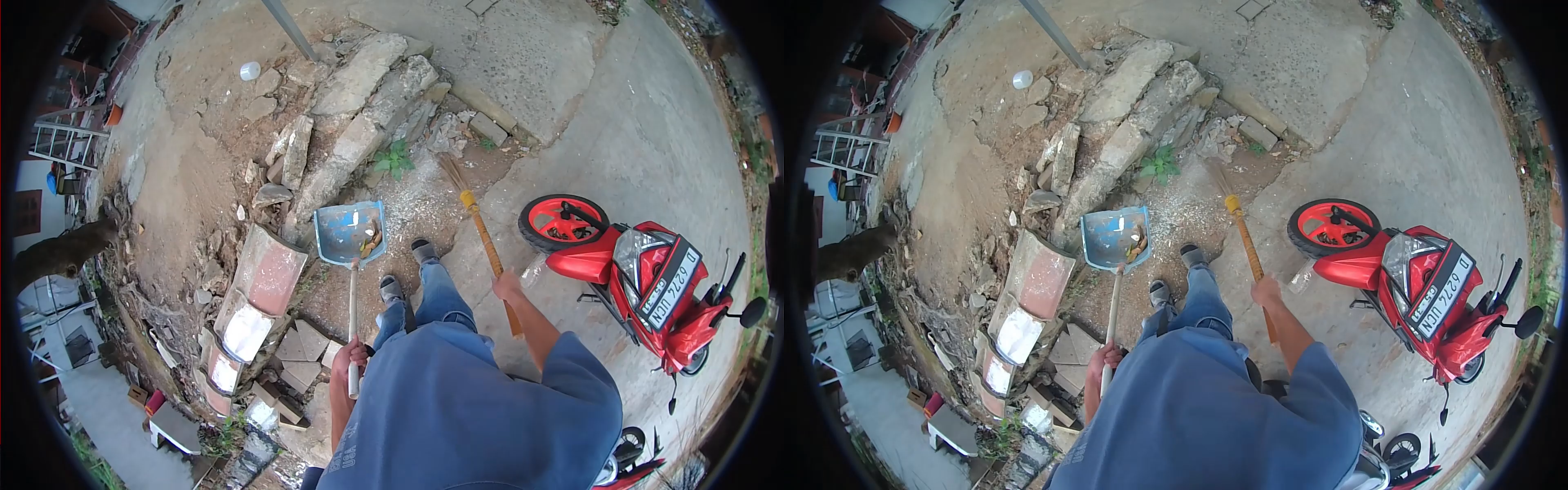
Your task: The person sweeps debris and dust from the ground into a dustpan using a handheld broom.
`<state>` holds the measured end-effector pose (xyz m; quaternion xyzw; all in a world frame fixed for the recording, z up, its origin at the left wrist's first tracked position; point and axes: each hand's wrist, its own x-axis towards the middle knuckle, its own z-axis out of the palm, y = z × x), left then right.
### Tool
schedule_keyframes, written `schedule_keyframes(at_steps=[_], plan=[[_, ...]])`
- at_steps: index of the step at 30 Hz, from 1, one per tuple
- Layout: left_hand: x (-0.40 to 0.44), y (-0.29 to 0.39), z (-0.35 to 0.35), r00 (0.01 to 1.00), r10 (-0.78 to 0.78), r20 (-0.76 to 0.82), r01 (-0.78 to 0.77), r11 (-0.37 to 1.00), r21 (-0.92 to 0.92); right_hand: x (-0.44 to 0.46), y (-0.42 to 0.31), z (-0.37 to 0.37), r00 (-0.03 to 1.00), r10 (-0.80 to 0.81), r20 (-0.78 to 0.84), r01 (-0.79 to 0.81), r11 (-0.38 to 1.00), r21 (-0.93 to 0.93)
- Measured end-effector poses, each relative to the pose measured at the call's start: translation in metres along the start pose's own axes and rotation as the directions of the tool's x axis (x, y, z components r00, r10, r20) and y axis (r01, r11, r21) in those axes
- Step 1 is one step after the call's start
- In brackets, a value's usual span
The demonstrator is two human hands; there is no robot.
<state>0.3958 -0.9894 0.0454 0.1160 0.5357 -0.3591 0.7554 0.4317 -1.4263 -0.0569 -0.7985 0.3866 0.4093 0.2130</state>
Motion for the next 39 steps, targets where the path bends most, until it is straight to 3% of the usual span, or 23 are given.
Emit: schedule_keyframes(at_steps=[3,6,8,15,18,20,23,27,32,39], plan=[[-0.003,-0.005,0.001,1.000,0.022,-0.006,-0.022,1.000,0.020,0.024,-0.020,0.014,0.992,-0.097,-0.084,0.086,0.988,-0.125],[-0.006,-0.003,-0.003,0.998,0.007,-0.062,-0.006,1.000,0.025,0.016,-0.044,0.031,0.997,-0.057,-0.045,0.052,0.994,-0.098],[-0.004,-0.002,-0.007,0.998,0.008,-0.055,-0.006,0.999,0.037,0.006,-0.039,0.038,0.987,-0.155,0.031,0.158,0.965,-0.210],[0.007,0.008,-0.013,0.997,-0.068,-0.020,0.068,0.997,0.020,-0.063,-0.024,0.009,0.981,-0.145,0.131,0.183,0.915,-0.360],[0.010,0.009,-0.015,0.998,-0.063,0.002,0.063,0.997,0.045,-0.080,-0.012,-0.013,0.984,-0.153,0.094,0.177,0.923,-0.342],[0.009,0.011,-0.013,0.997,-0.075,0.035,0.074,0.997,0.033,-0.070,-0.003,-0.006,0.984,-0.167,-0.067,0.134,0.929,-0.344],[0.002,0.011,-0.009,0.995,-0.086,0.052,0.084,0.996,0.043,-0.036,-0.018,0.002,0.976,-0.163,-0.147,0.104,0.934,-0.341],[-0.001,0.013,-0.011,0.997,-0.064,0.032,0.061,0.992,0.107,0.000,-0.036,0.019,0.986,-0.155,-0.055,0.131,0.943,-0.307],[-0.005,0.016,-0.016,0.998,-0.066,-0.003,0.066,0.988,0.139,-0.052,-0.036,0.021,0.969,-0.216,0.119,0.246,0.825,-0.508],[0.009,0.024,-0.040,0.995,-0.083,-0.049,0.085,0.996,0.039,-0.104,-0.013,-0.001,0.976,-0.187,0.114,0.219,0.846,-0.485]])
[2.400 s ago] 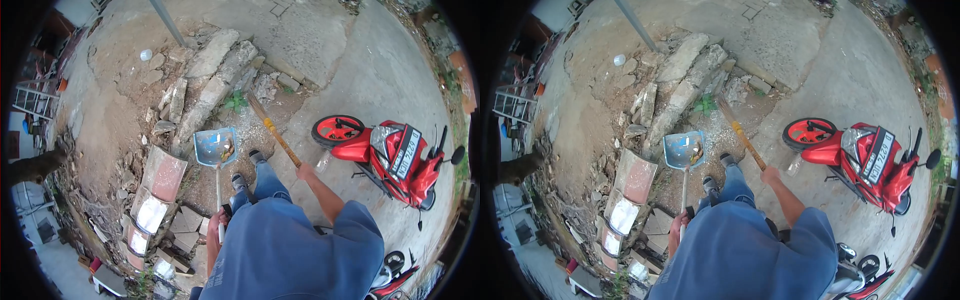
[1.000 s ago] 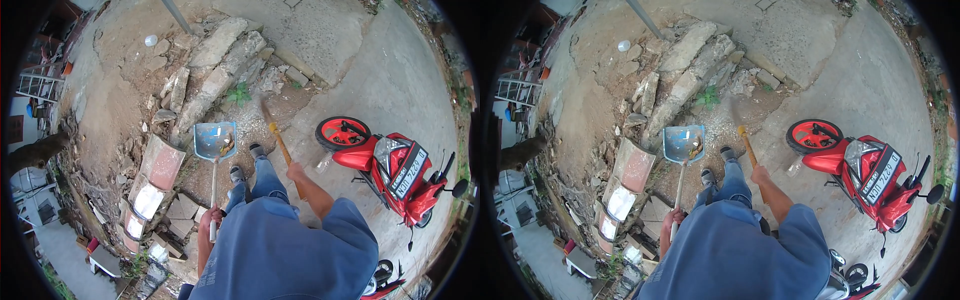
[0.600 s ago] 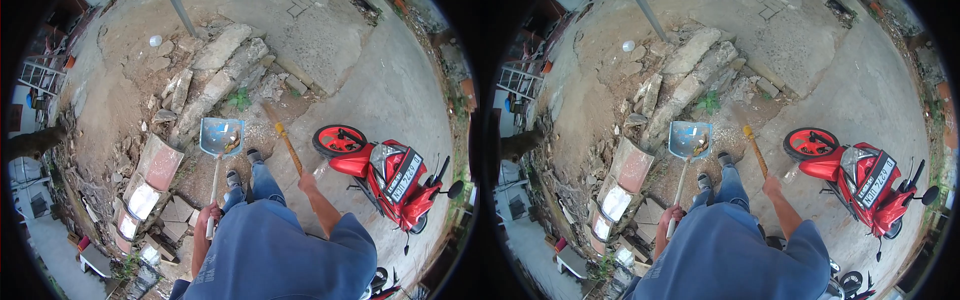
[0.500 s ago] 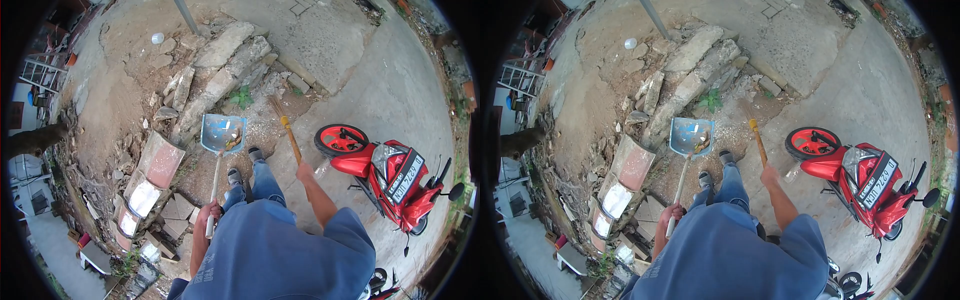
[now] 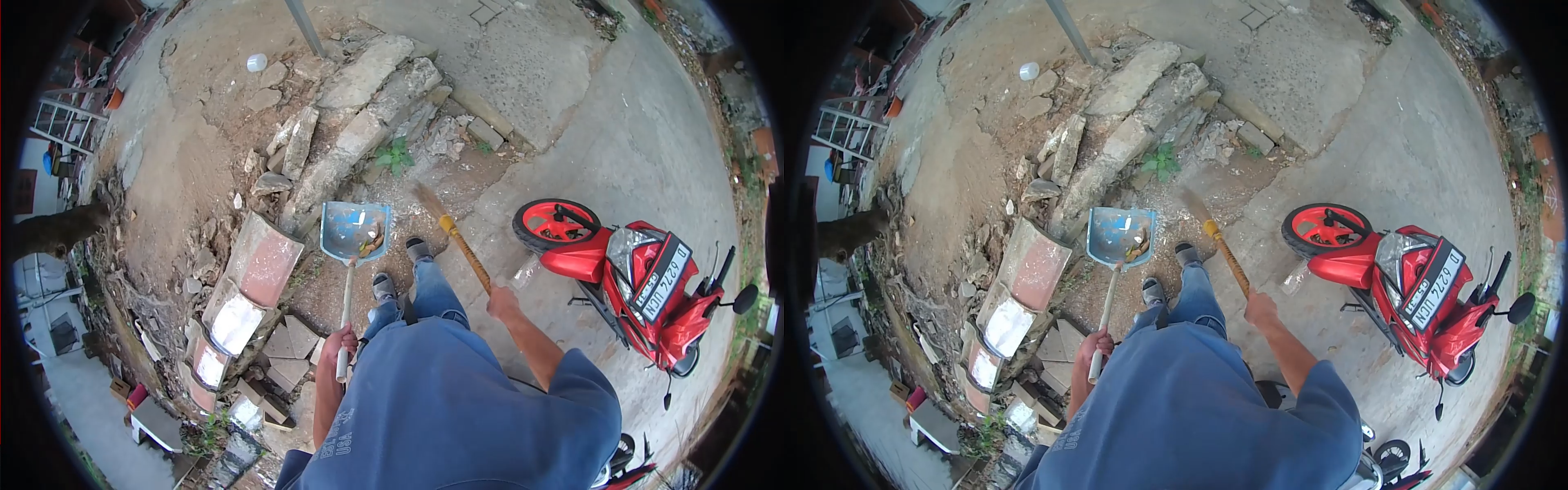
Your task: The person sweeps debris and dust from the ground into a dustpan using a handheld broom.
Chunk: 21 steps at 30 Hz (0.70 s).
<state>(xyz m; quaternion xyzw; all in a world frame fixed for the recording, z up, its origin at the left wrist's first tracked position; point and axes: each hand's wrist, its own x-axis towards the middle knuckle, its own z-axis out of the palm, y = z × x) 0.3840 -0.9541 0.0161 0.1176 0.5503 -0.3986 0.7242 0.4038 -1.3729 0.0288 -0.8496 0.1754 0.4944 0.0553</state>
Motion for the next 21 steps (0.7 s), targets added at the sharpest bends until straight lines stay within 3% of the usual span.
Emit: schedule_keyframes(at_steps=[5,7,10,12,15,17,21], plan=[[0.000,-0.005,-0.004,0.998,0.017,-0.061,-0.014,0.999,0.049,0.026,-0.014,-0.021,0.975,0.054,-0.213,-0.044,0.998,0.050],[0.003,-0.004,-0.015,1.000,-0.003,-0.001,0.003,0.999,0.042,0.066,-0.025,-0.026,0.957,0.016,-0.289,0.013,0.995,0.098],[-0.005,-0.007,-0.010,1.000,-0.002,-0.028,-0.001,0.996,-0.091,0.114,-0.046,-0.028,0.964,0.030,-0.264,0.010,0.988,0.151],[-0.009,-0.008,-0.010,1.000,-0.014,-0.003,0.013,0.987,-0.160,0.112,-0.065,-0.031,0.985,-0.083,-0.152,0.092,0.994,0.054],[-0.007,-0.012,-0.019,1.000,-0.013,0.011,0.014,0.989,-0.148,0.085,-0.066,-0.007,0.987,-0.106,-0.120,0.108,0.994,0.015],[-0.008,-0.017,-0.017,0.997,0.077,-0.002,-0.077,0.996,-0.050,0.053,-0.061,-0.006,0.990,-0.129,-0.062,0.127,0.991,-0.047],[0.004,-0.014,-0.030,1.000,0.022,0.019,-0.020,0.993,-0.115,0.002,-0.052,-0.006,0.991,-0.117,0.061,0.123,0.986,-0.110]])
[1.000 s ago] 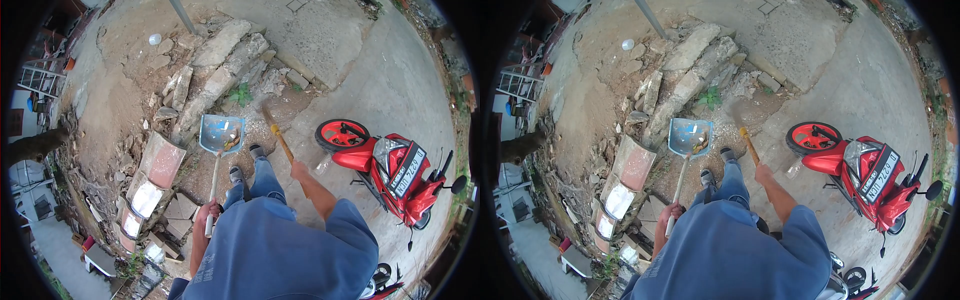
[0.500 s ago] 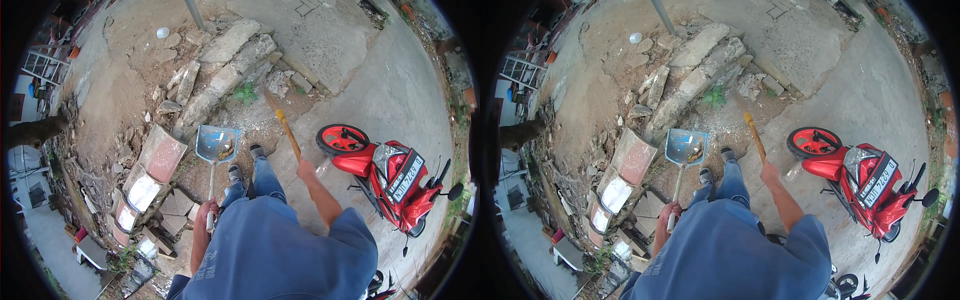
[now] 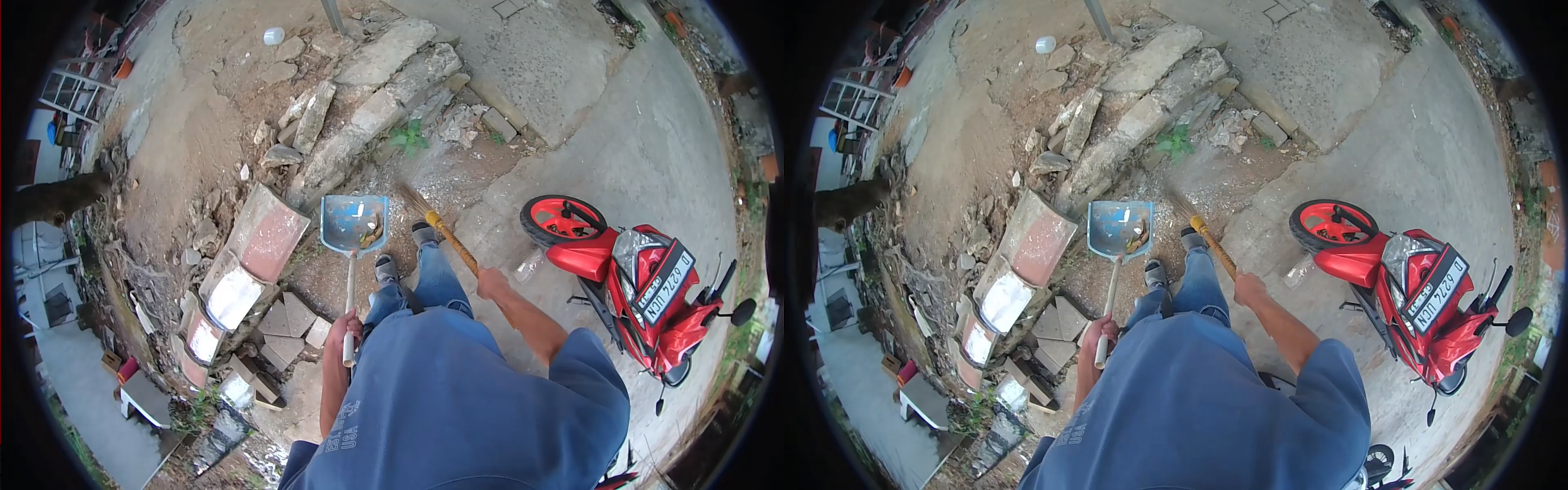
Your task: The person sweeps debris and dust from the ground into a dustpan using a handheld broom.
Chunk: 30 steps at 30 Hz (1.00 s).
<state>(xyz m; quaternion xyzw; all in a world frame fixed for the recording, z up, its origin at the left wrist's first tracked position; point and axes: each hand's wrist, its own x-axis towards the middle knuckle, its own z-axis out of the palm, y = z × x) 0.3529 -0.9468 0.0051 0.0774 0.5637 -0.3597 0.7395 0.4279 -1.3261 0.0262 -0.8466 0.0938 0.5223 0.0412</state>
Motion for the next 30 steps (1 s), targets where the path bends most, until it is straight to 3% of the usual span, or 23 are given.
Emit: schedule_keyframes(at_steps=[4,10,12,18,20,24,30], plan=[[0.003,-0.001,-0.001,0.996,0.089,-0.028,-0.088,0.995,0.045,-0.016,-0.001,0.003,0.998,0.057,-0.013,-0.057,0.998,0.007],[-0.004,-0.004,-0.009,1.000,0.019,-0.020,-0.017,0.997,0.076,0.038,-0.004,0.009,0.971,0.107,-0.214,-0.087,0.991,0.102],[-0.008,-0.007,-0.017,0.999,0.045,-0.018,-0.043,0.996,0.076,0.076,-0.006,0.013,0.935,0.047,-0.352,-0.001,0.992,0.129],[-0.016,-0.009,-0.043,0.998,0.041,-0.042,-0.036,0.993,0.114,0.060,-0.060,0.022,0.991,-0.090,-0.102,0.087,0.996,-0.032],[-0.016,-0.009,-0.049,0.993,0.103,-0.056,-0.095,0.987,0.130,0.043,-0.063,0.038,0.989,-0.104,-0.101,0.103,0.995,-0.017],[-0.021,-0.003,-0.068,0.998,0.047,-0.046,-0.045,0.998,0.039,-0.008,-0.062,0.037,0.993,-0.110,-0.031,0.108,0.992,-0.067],[-0.028,-0.001,-0.097,0.991,0.111,-0.073,-0.105,0.991,0.080,-0.034,-0.068,0.050,0.988,-0.090,-0.123,0.086,0.996,-0.038]])
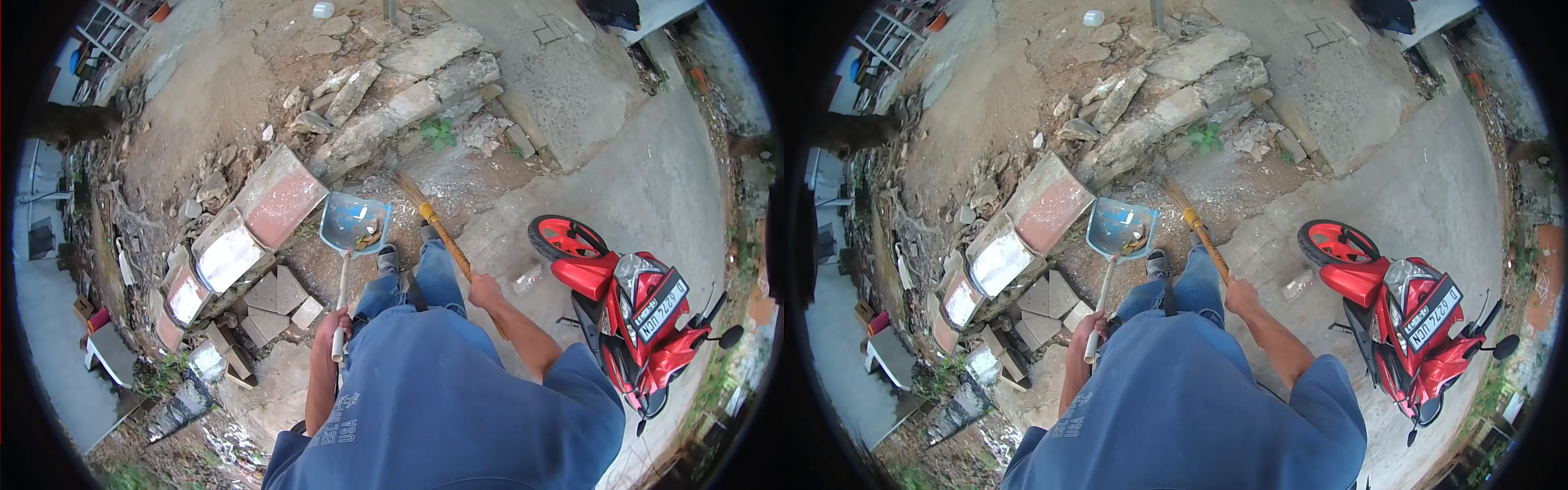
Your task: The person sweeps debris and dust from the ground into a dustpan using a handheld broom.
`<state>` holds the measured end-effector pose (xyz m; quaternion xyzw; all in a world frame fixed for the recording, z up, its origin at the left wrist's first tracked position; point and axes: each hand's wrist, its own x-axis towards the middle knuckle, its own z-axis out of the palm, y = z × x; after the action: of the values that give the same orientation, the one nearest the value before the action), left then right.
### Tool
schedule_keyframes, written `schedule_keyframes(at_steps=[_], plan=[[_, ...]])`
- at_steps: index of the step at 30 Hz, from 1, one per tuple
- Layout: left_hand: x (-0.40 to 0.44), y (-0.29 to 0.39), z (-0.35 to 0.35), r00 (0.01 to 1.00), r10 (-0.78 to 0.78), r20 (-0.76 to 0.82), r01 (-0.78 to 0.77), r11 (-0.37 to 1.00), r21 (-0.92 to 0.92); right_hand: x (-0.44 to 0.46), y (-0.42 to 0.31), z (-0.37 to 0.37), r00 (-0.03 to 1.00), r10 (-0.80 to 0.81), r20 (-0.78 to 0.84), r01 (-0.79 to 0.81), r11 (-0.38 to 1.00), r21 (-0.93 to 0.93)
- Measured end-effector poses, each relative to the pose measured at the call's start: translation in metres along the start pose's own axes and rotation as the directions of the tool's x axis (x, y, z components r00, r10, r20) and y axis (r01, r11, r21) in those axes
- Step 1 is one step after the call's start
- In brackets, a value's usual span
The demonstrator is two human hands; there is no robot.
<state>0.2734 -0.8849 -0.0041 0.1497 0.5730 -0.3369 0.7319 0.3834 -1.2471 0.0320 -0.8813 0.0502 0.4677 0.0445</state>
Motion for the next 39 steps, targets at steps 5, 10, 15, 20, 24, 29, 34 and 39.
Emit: schedule_keyframes(at_steps=[5,10,15,20,24,29,34,39], plan=[[-0.007,-0.005,-0.009,0.999,0.039,-0.008,-0.038,0.997,0.066,0.031,-0.020,0.019,0.997,-0.033,-0.071,0.031,0.999,-0.034],[0.003,-0.008,-0.031,0.998,-0.015,0.068,0.018,0.999,-0.038,0.048,0.002,0.037,0.996,0.016,-0.085,-0.022,0.998,-0.066],[0.009,-0.013,-0.044,0.999,0.025,0.046,-0.023,0.999,-0.040,0.019,0.022,0.021,0.999,0.025,-0.037,-0.030,0.986,-0.162],[0.009,-0.013,-0.042,0.996,0.069,0.052,-0.066,0.996,-0.067,-0.014,0.009,0.002,0.998,-0.037,-0.044,0.030,0.988,-0.150],[0.010,-0.014,-0.043,0.996,0.048,0.072,-0.040,0.994,-0.105,0.004,-0.015,0.014,0.987,-0.160,-0.009,0.155,0.968,-0.199],[0.004,-0.016,-0.047,0.995,0.090,0.041,-0.086,0.992,-0.094,0.018,-0.045,0.016,0.986,-0.166,0.026,0.168,0.967,-0.191],[0.000,-0.021,-0.055,0.994,0.097,0.053,-0.092,0.992,-0.090,0.049,-0.035,0.028,0.998,-0.042,-0.055,0.039,0.998,-0.053],[0.004,-0.025,-0.057,0.991,0.062,0.115,-0.042,0.985,-0.170,0.058,-0.019,0.033,0.979,0.013,-0.202,0.012,0.992,0.123]])
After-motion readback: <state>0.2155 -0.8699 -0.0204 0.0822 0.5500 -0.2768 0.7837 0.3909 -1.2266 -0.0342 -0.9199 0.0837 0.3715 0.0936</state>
